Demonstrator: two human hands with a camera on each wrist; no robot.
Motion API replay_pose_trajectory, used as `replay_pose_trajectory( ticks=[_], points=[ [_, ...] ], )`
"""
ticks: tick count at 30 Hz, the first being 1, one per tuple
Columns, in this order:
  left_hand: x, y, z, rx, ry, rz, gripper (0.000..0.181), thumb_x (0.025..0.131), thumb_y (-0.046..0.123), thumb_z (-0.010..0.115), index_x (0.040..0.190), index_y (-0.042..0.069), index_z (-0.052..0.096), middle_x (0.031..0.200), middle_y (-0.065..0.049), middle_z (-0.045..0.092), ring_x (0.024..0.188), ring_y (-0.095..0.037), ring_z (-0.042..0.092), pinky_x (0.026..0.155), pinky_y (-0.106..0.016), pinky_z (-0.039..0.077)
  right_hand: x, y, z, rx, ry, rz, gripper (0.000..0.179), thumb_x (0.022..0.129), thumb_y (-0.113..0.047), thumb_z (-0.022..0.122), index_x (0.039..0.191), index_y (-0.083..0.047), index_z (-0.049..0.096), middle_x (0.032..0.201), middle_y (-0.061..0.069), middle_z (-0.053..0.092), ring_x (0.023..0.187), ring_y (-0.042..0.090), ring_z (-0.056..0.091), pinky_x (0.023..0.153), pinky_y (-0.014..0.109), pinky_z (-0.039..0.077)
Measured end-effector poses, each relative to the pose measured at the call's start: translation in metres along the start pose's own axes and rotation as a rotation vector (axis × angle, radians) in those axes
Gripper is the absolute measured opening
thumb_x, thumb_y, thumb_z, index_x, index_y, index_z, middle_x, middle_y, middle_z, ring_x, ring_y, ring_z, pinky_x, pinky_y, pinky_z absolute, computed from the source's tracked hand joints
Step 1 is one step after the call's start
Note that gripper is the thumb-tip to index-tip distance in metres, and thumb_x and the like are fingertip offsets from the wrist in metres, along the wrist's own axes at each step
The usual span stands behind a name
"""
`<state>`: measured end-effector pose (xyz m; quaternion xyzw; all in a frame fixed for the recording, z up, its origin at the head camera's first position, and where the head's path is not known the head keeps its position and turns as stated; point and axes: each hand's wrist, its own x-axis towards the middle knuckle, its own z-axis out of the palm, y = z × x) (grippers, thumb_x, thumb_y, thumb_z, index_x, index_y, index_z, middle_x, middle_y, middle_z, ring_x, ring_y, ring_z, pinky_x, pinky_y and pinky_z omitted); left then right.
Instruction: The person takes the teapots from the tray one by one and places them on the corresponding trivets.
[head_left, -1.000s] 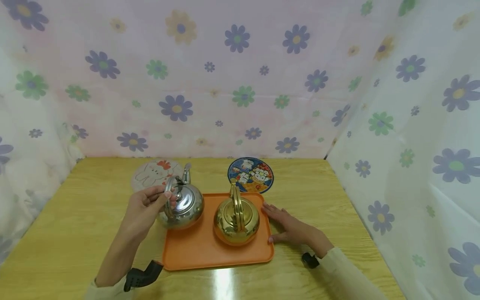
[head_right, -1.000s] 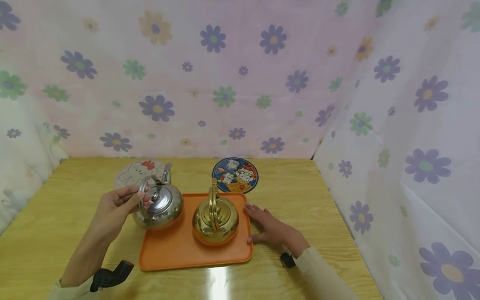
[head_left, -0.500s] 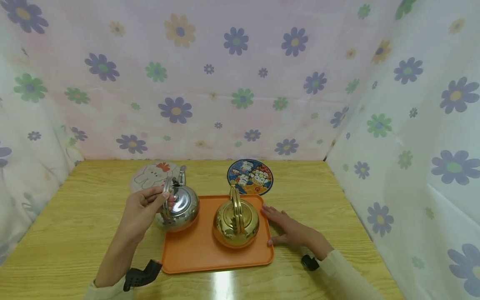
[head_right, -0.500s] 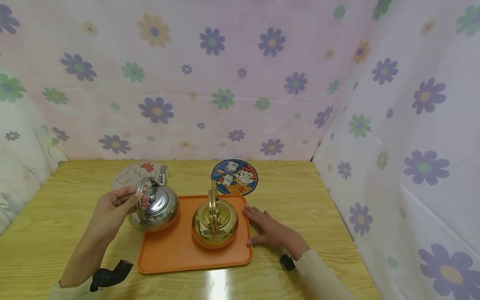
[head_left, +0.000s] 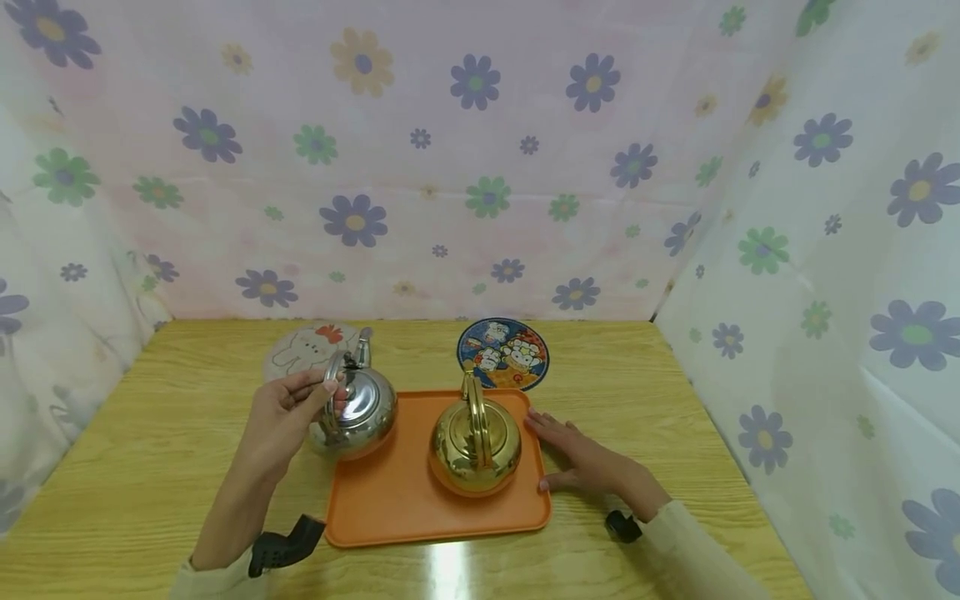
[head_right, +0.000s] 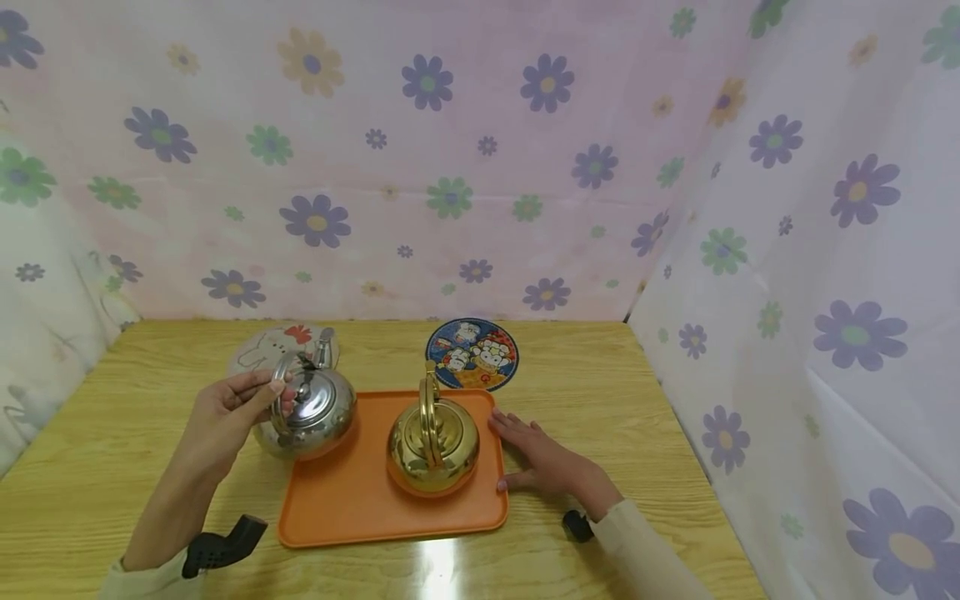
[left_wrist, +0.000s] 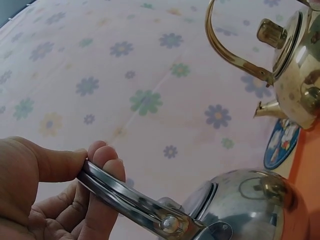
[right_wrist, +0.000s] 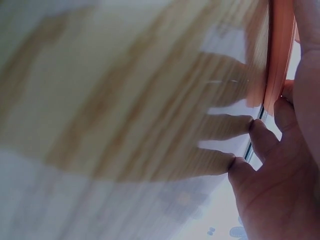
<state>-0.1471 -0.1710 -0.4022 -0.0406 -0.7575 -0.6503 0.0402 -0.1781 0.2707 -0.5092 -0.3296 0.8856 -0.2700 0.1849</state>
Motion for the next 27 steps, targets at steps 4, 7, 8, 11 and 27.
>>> replay_pose_trajectory(
  ticks=[4,7,8,11,27],
  points=[
    [0.003,0.0,-0.001,0.007,0.003,-0.011,0.039,0.107,0.013,0.053,0.127,-0.02,0.056,0.086,0.017,0.072,0.085,0.002,0.066,0.078,-0.012,0.055,0.0,0.0,-0.001,0.002,0.002,-0.006,0.096,0.092,-0.048,0.071,0.165,-0.014,0.018,0.171,0.008,0.01,0.157,0.037,0.007,0.123,0.064,0.006],
    [0.005,0.0,-0.003,0.001,0.005,-0.02,0.04,0.107,0.013,0.053,0.129,-0.02,0.055,0.087,0.016,0.072,0.084,0.002,0.066,0.078,-0.012,0.055,0.0,0.001,-0.001,-0.004,0.005,-0.015,0.096,0.093,-0.048,0.07,0.165,-0.013,0.017,0.171,0.009,0.009,0.157,0.037,0.008,0.123,0.065,0.007],
    [0.006,-0.001,-0.003,0.001,0.005,-0.019,0.04,0.107,0.013,0.053,0.129,-0.02,0.055,0.087,0.016,0.072,0.084,0.002,0.066,0.077,-0.012,0.055,0.0,0.001,-0.001,-0.004,0.006,-0.016,0.096,0.093,-0.048,0.07,0.165,-0.013,0.017,0.171,0.009,0.009,0.157,0.037,0.008,0.123,0.065,0.007],
    [0.007,-0.002,-0.005,-0.012,0.006,-0.016,0.04,0.107,0.013,0.053,0.128,-0.02,0.055,0.087,0.013,0.073,0.083,0.001,0.067,0.076,-0.013,0.055,0.001,0.002,0.0,0.001,0.01,-0.029,0.095,0.093,-0.047,0.07,0.164,-0.012,0.018,0.171,0.011,0.01,0.156,0.039,0.008,0.121,0.067,0.008],
    [0.013,-0.01,-0.01,-0.102,0.005,0.019,0.037,0.106,0.015,0.056,0.127,-0.016,0.057,0.088,0.008,0.075,0.083,-0.001,0.07,0.082,-0.011,0.053,0.001,0.001,0.0,0.017,0.004,-0.015,0.096,0.092,-0.047,0.072,0.165,-0.014,0.018,0.172,0.008,0.009,0.157,0.035,0.007,0.123,0.064,0.007]
  ],
)
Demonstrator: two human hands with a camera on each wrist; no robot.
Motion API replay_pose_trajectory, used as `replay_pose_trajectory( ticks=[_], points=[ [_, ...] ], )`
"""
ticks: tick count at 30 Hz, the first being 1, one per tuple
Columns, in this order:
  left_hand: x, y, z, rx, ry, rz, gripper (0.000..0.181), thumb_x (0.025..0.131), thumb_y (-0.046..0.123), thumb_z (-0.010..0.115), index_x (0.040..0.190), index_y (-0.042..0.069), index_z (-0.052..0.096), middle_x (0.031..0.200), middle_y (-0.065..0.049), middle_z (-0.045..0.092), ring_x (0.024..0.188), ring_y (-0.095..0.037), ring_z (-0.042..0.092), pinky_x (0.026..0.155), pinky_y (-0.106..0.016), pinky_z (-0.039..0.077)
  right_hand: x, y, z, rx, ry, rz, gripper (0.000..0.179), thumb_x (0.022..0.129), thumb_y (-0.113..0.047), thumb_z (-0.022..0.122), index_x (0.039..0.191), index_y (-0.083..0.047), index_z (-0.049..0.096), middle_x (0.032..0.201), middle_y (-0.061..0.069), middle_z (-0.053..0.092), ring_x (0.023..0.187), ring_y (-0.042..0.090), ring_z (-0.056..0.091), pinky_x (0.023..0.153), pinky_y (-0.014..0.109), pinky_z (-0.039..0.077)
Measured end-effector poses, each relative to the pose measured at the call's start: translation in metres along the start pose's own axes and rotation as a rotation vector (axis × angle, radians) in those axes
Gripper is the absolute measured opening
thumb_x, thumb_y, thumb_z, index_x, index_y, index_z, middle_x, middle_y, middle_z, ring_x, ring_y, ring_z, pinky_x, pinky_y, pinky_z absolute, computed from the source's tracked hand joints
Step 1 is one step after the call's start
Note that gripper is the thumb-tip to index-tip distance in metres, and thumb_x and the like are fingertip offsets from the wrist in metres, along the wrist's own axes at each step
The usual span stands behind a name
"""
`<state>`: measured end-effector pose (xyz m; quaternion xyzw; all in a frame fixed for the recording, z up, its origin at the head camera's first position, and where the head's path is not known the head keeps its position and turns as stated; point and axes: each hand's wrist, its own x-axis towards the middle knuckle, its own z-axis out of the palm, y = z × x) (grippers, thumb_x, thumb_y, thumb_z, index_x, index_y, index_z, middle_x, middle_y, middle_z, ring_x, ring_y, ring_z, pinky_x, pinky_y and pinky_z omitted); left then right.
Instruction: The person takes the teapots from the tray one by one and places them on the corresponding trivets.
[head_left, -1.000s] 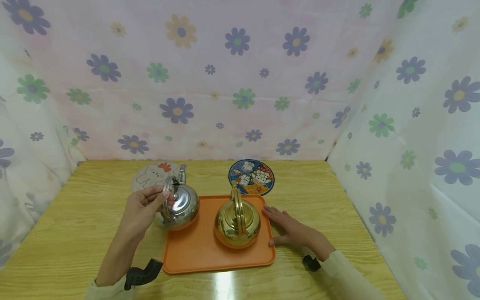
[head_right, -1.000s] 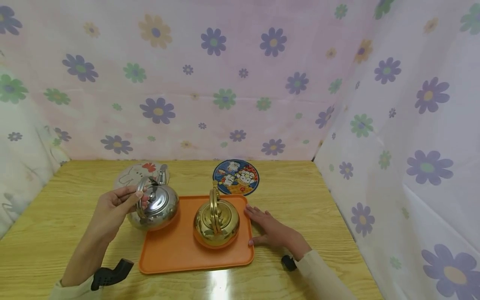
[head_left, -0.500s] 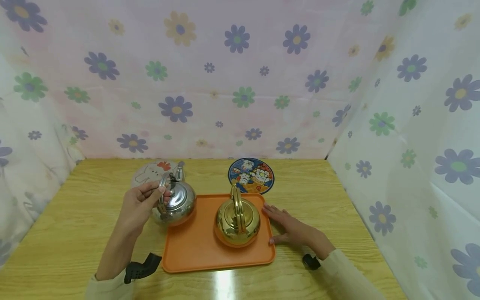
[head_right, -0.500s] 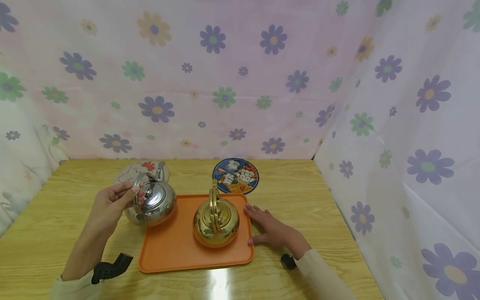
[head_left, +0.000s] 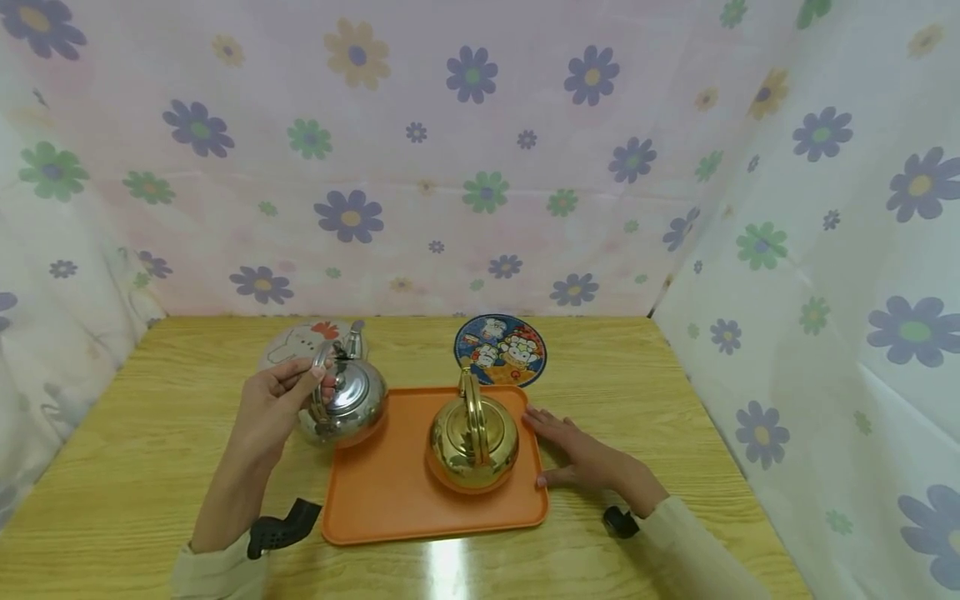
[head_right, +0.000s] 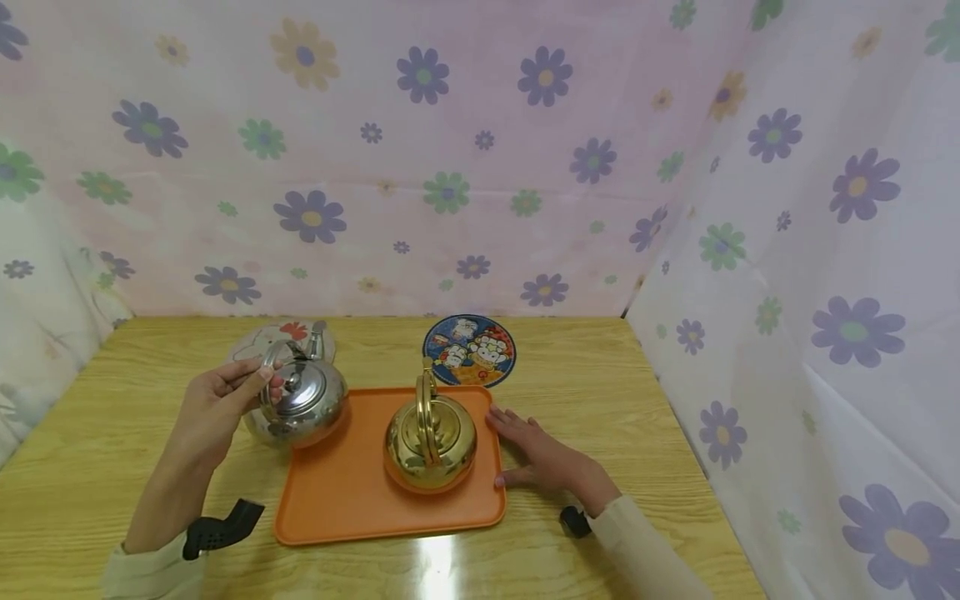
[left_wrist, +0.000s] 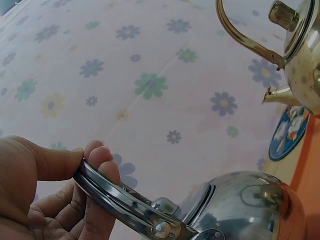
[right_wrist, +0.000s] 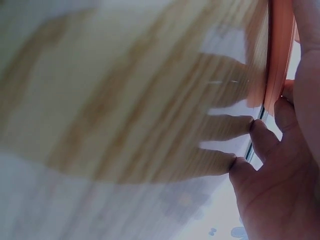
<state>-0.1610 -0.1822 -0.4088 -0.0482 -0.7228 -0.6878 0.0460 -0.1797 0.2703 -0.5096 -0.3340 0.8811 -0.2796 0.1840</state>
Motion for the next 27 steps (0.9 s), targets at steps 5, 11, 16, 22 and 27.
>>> replay_pose_trajectory(
  ticks=[5,11,16,22,27],
  points=[
    [0.002,-0.001,-0.004,-0.037,0.006,0.002,0.027,0.105,0.014,0.058,0.121,-0.008,0.063,0.09,0.008,0.076,0.081,-0.002,0.07,0.078,-0.013,0.055,0.003,0.001,0.002,0.002,-0.008,0.007,0.097,0.092,-0.051,0.07,0.165,-0.017,0.016,0.172,0.004,0.007,0.158,0.029,0.006,0.125,0.06,0.006],
    [0.008,-0.001,0.0,-0.027,0.022,-0.041,0.039,0.105,0.012,0.057,0.127,-0.02,0.053,0.087,0.012,0.075,0.08,0.001,0.069,0.075,-0.012,0.055,0.0,0.001,-0.001,-0.006,-0.009,0.01,0.096,0.092,-0.048,0.07,0.165,-0.013,0.017,0.172,0.007,0.008,0.157,0.034,0.007,0.124,0.063,0.007],
    [0.011,-0.001,0.002,-0.023,0.034,-0.045,0.044,0.105,0.011,0.055,0.131,-0.024,0.049,0.085,0.015,0.074,0.079,0.002,0.069,0.075,-0.012,0.056,0.0,0.001,0.0,-0.02,-0.008,0.018,0.096,0.093,-0.048,0.07,0.165,-0.015,0.016,0.172,0.006,0.008,0.157,0.034,0.007,0.124,0.062,0.006],
    [0.012,-0.001,0.002,-0.064,0.037,-0.037,0.038,0.104,0.012,0.058,0.127,-0.019,0.053,0.087,0.013,0.075,0.078,0.0,0.07,0.074,-0.014,0.057,-0.001,0.001,0.0,-0.004,0.003,0.0,0.095,0.093,-0.046,0.071,0.164,-0.013,0.018,0.171,0.01,0.01,0.156,0.037,0.008,0.123,0.065,0.006],
    [0.013,-0.002,0.001,-0.08,0.056,-0.009,0.029,0.103,0.01,0.06,0.12,-0.013,0.062,0.09,0.009,0.077,0.079,-0.001,0.07,0.073,-0.014,0.057,-0.001,0.002,-0.001,-0.012,-0.012,0.023,0.097,0.092,-0.05,0.07,0.165,-0.016,0.016,0.172,0.006,0.007,0.157,0.033,0.006,0.125,0.061,0.006]
  ],
)
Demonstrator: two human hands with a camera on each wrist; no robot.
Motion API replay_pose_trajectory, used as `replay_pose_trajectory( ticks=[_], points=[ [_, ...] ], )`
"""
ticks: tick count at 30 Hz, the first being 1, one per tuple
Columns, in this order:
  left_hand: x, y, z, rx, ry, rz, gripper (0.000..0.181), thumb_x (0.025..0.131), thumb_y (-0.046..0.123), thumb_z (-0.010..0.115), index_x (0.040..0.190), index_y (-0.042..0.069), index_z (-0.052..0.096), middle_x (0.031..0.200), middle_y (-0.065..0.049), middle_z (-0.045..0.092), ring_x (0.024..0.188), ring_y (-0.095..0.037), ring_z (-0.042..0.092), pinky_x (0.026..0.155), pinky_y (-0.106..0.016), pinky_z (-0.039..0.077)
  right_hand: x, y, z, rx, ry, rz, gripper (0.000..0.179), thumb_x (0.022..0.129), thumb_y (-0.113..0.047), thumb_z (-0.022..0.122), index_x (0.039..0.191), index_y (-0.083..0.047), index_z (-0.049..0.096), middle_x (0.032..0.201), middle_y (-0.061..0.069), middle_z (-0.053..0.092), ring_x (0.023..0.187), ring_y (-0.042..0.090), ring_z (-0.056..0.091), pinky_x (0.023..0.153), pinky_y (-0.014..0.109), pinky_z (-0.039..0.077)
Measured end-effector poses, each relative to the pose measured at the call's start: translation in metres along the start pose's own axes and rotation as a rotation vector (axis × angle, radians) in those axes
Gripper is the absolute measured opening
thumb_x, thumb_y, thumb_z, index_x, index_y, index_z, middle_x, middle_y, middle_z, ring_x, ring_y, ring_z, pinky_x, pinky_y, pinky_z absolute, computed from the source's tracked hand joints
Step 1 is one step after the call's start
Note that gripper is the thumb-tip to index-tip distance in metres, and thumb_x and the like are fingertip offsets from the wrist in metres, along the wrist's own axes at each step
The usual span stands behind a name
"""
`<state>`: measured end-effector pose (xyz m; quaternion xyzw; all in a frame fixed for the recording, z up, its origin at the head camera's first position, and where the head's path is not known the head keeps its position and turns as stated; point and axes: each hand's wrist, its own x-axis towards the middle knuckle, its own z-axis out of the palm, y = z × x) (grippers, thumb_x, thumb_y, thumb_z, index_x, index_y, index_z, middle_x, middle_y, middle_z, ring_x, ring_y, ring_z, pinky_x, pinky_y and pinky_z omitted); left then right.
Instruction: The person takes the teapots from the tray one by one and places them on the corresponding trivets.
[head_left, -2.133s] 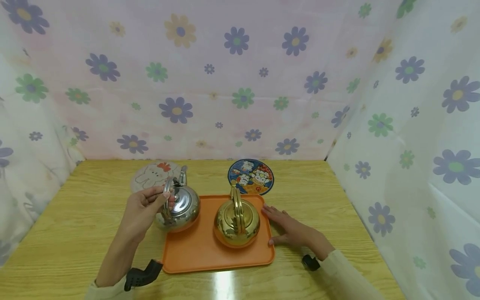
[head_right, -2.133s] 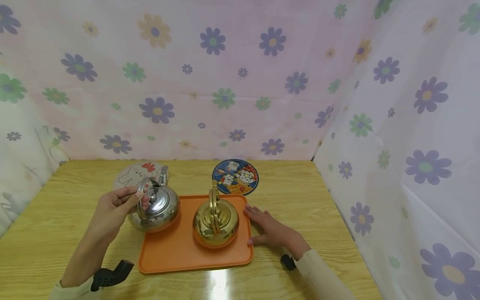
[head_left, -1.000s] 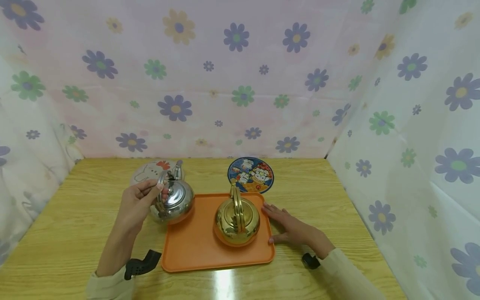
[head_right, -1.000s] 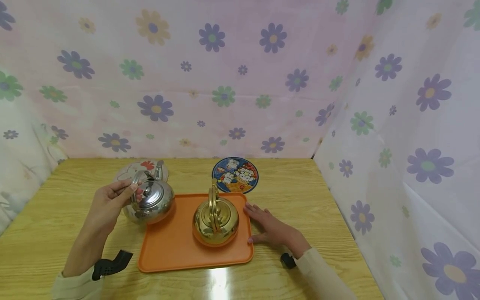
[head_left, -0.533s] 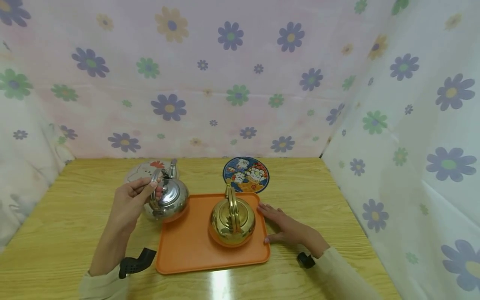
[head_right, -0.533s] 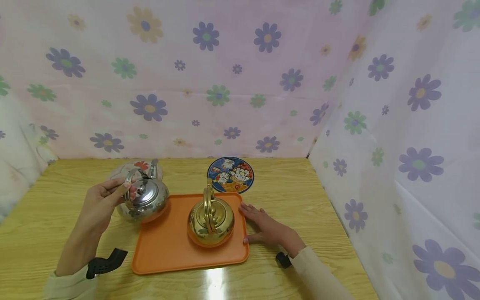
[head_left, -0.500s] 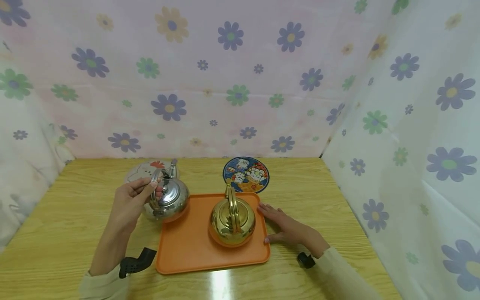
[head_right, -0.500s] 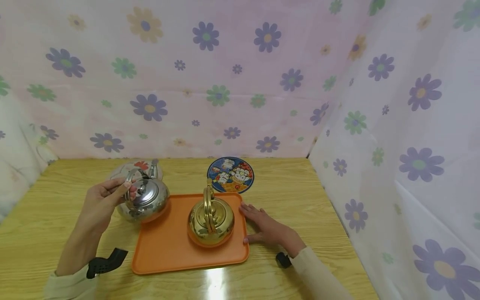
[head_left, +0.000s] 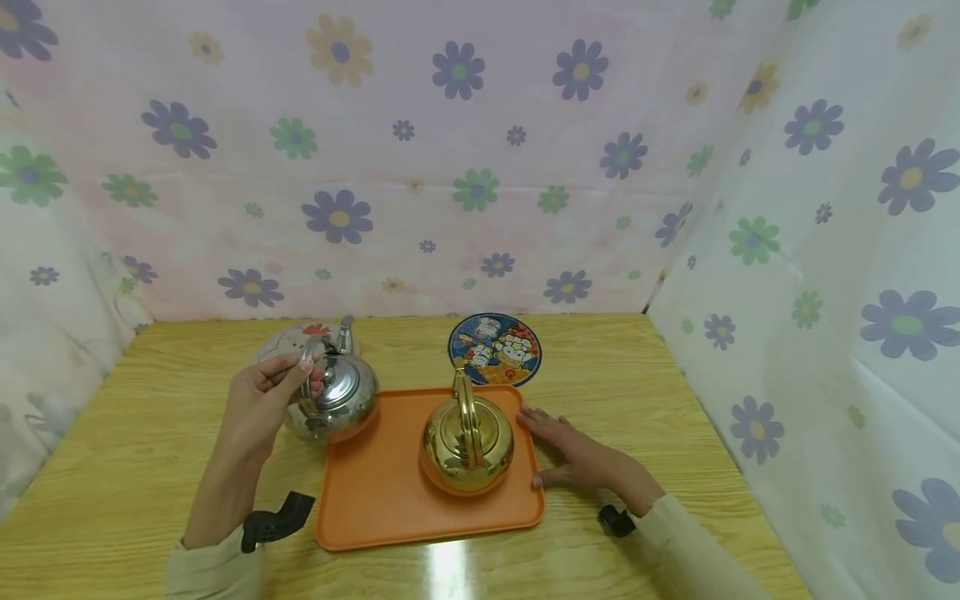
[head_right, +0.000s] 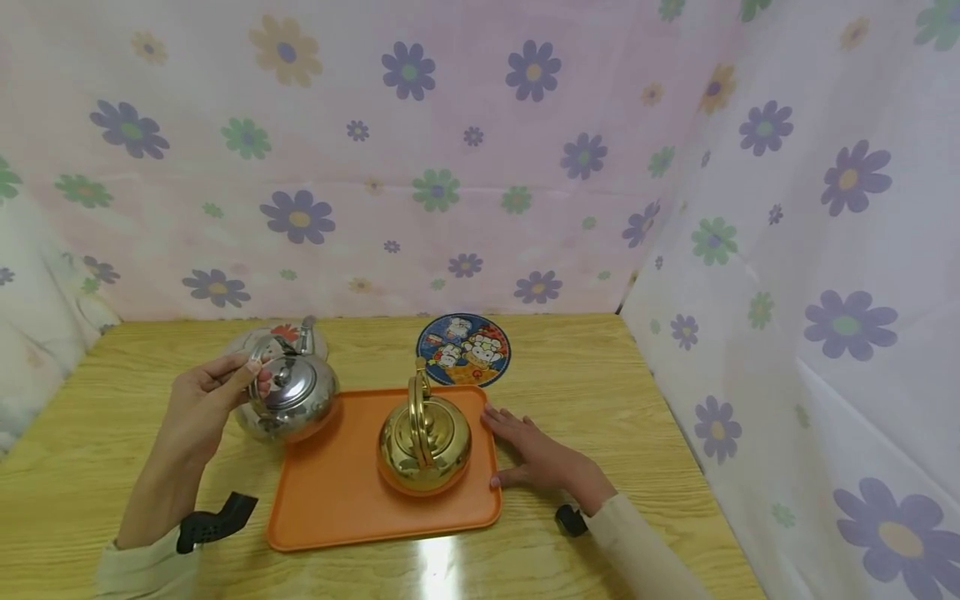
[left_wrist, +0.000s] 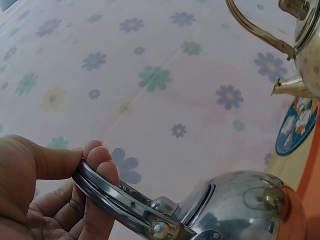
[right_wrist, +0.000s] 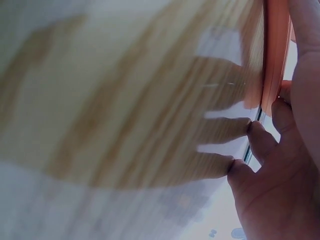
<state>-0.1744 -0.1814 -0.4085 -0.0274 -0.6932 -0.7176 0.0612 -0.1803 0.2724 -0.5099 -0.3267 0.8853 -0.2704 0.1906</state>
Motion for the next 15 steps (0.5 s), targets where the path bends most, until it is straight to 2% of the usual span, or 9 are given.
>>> replay_pose_trajectory(
  ticks=[5,11,15],
  points=[
    [0.0022,0.002,-0.0027,-0.018,0.014,-0.007,0.021,0.103,0.012,0.061,0.116,-0.004,0.066,0.093,0.01,0.077,0.079,-0.001,0.07,0.074,-0.014,0.057,-0.0005,-0.0003,-0.0007,0.003,-0.013,0.018,0.097,0.092,-0.052,0.069,0.165,-0.018,0.016,0.172,0.004,0.006,0.158,0.03,0.005,0.126,0.058,0.005],
    [0.0056,0.004,-0.0054,-0.014,0.032,-0.006,0.025,0.102,0.013,0.063,0.118,-0.006,0.067,0.093,0.012,0.077,0.079,-0.001,0.07,0.073,-0.014,0.057,-0.0007,-0.001,-0.0009,0.014,-0.013,0.019,0.097,0.092,-0.05,0.07,0.165,-0.018,0.016,0.172,0.004,0.006,0.158,0.03,0.005,0.126,0.058,0.005],
    [0.0081,0.0028,-0.0064,-0.026,0.037,0.018,0.012,0.102,0.012,0.063,0.103,0.011,0.074,0.09,0.01,0.077,0.079,-0.001,0.07,0.072,-0.015,0.057,-0.0007,-0.0017,-0.0009,0.024,-0.008,-0.001,0.096,0.092,-0.048,0.07,0.165,-0.015,0.016,0.172,0.008,0.007,0.157,0.034,0.006,0.124,0.062,0.005]
  ],
)
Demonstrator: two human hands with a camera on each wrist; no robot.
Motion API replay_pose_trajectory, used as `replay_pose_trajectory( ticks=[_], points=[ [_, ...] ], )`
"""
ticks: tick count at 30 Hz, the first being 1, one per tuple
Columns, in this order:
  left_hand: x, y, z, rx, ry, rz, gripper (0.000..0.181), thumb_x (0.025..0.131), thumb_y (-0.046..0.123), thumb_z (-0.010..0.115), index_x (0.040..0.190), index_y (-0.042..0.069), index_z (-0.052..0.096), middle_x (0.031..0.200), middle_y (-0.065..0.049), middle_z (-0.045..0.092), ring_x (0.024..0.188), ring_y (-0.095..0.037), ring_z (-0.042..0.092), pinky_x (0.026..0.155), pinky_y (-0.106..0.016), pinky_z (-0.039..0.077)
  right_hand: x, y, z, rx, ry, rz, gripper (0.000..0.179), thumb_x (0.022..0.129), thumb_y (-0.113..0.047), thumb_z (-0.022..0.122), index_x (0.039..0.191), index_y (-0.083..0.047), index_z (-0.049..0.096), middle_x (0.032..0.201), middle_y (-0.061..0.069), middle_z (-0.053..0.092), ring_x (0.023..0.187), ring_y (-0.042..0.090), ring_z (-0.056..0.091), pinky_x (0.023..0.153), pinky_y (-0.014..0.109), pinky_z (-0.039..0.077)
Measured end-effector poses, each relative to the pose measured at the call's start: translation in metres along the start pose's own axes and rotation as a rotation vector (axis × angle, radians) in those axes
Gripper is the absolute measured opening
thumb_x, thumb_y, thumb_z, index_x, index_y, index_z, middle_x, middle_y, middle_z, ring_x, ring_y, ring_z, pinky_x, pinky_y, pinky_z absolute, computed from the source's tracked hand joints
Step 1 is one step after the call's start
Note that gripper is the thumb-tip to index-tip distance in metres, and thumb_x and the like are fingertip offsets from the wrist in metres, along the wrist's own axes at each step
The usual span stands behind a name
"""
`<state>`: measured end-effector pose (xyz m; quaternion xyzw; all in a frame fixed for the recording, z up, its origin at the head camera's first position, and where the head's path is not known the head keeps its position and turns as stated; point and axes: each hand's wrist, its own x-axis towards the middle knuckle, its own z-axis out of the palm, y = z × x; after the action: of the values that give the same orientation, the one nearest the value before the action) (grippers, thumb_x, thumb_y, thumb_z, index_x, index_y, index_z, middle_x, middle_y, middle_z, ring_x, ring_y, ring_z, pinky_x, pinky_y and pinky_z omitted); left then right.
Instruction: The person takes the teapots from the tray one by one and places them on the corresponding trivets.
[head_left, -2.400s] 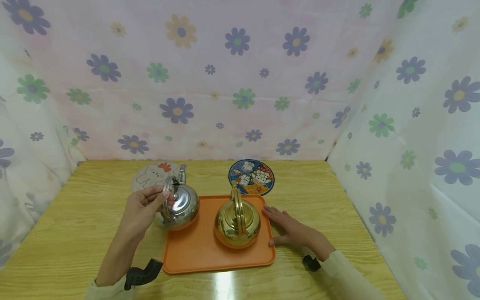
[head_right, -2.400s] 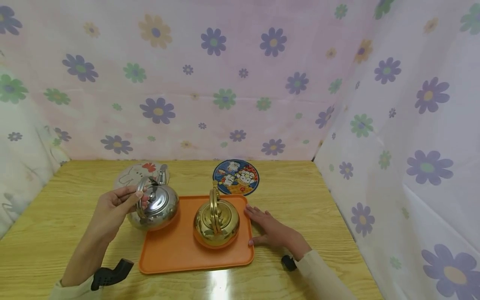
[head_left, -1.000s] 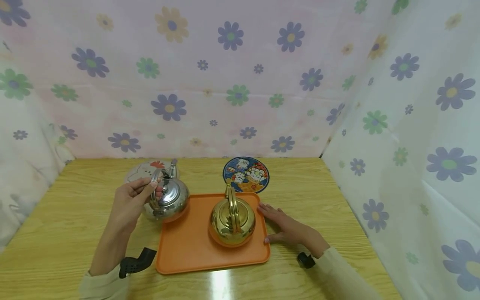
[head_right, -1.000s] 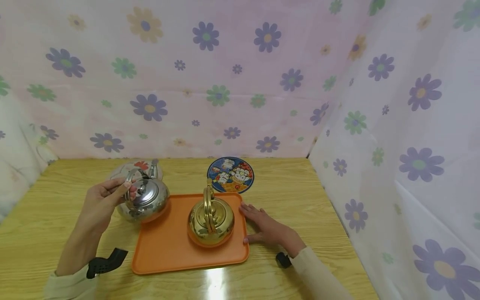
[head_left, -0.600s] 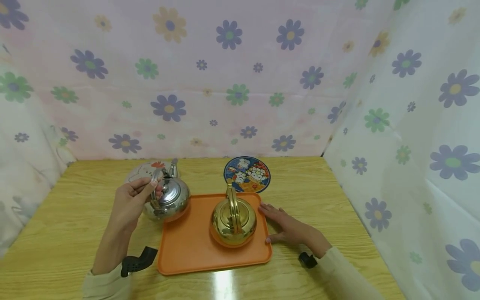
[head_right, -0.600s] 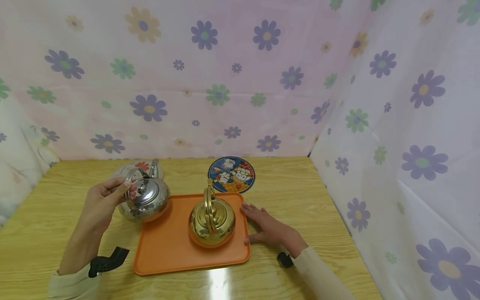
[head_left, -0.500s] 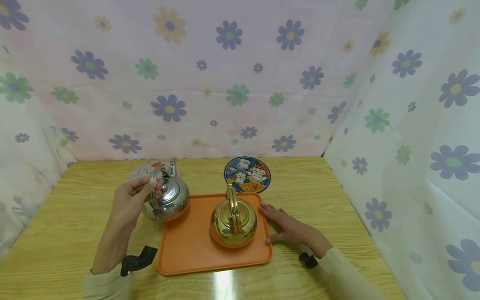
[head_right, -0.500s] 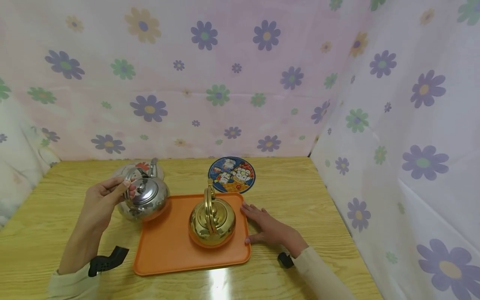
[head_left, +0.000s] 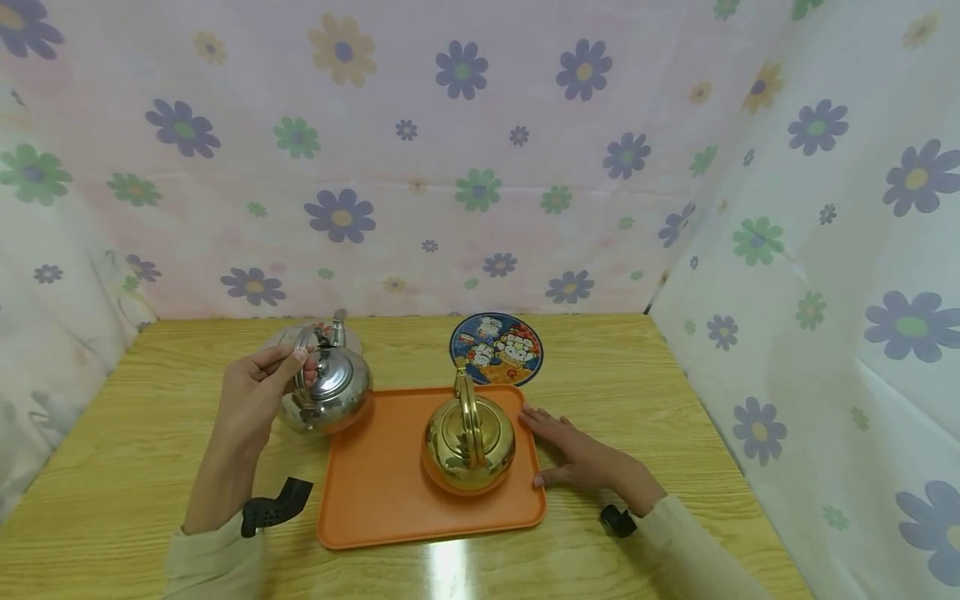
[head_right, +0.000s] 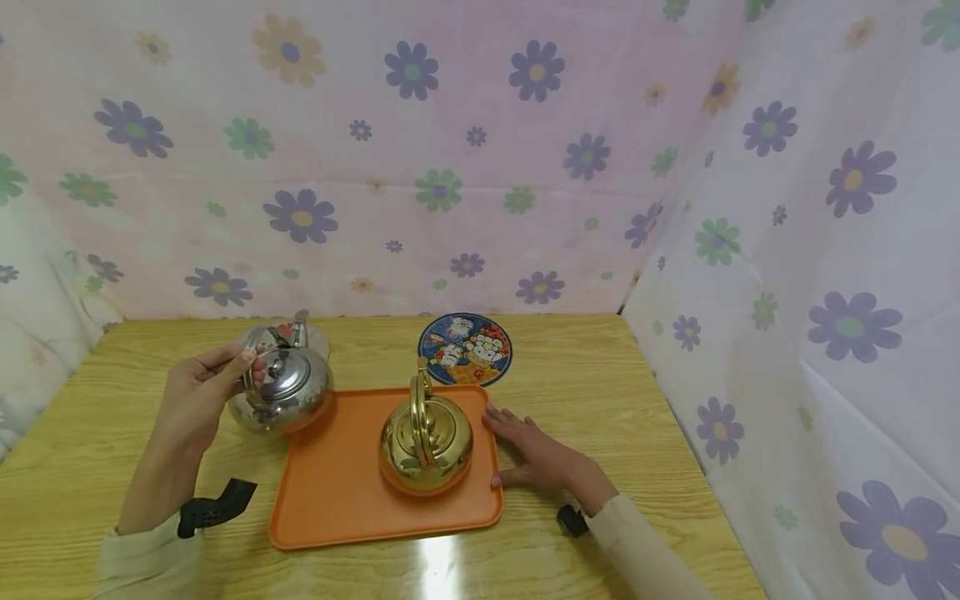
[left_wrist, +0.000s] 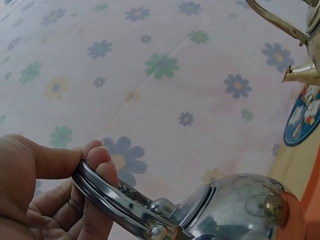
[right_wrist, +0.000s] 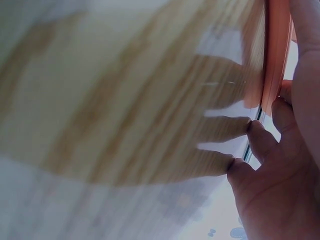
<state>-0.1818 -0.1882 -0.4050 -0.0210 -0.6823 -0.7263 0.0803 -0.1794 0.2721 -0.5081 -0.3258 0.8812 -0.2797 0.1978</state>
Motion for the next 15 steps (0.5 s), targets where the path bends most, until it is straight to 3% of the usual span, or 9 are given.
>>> replay_pose_trajectory(
  ticks=[3,7,9,15],
  points=[
    [0.0021,-0.0003,-0.0015,0.004,0.008,0.008,0.015,0.102,0.012,0.063,0.096,0.02,0.074,0.085,0.01,0.076,0.077,-0.001,0.07,0.071,-0.015,0.057,0.0008,-0.0005,-0.0001,0.005,0.009,-0.015,0.096,0.093,-0.047,0.071,0.164,-0.012,0.018,0.171,0.011,0.008,0.157,0.036,0.007,0.124,0.064,0.006],
    [0.0047,-0.0012,-0.004,0.024,0.016,0.0,0.009,0.101,0.013,0.064,0.1,0.017,0.072,0.082,0.011,0.075,0.077,0.0,0.07,0.071,-0.014,0.057,0.0011,-0.0014,-0.0004,0.009,0.017,-0.017,0.095,0.093,-0.045,0.071,0.164,-0.011,0.018,0.171,0.012,0.009,0.157,0.037,0.007,0.123,0.064,0.006],
    [0.0062,-0.0016,-0.0048,0.032,0.017,-0.001,0.011,0.102,0.013,0.063,0.108,0.007,0.07,0.081,0.011,0.075,0.077,0.0,0.07,0.071,-0.014,0.057,0.0008,-0.002,-0.0006,0.011,0.017,-0.014,0.095,0.093,-0.045,0.071,0.164,-0.011,0.018,0.171,0.012,0.009,0.157,0.038,0.007,0.123,0.064,0.005],
    [0.0095,-0.0008,-0.0049,0.039,0.009,-0.019,0.047,0.103,0.011,0.061,0.13,-0.025,0.049,0.08,0.012,0.074,0.075,0.001,0.069,0.071,-0.013,0.057,-0.0005,-0.0024,-0.0003,0.013,0.017,-0.006,0.095,0.092,-0.046,0.071,0.164,-0.011,0.019,0.171,0.011,0.009,0.157,0.038,0.007,0.123,0.064,0.006]
  ],
)
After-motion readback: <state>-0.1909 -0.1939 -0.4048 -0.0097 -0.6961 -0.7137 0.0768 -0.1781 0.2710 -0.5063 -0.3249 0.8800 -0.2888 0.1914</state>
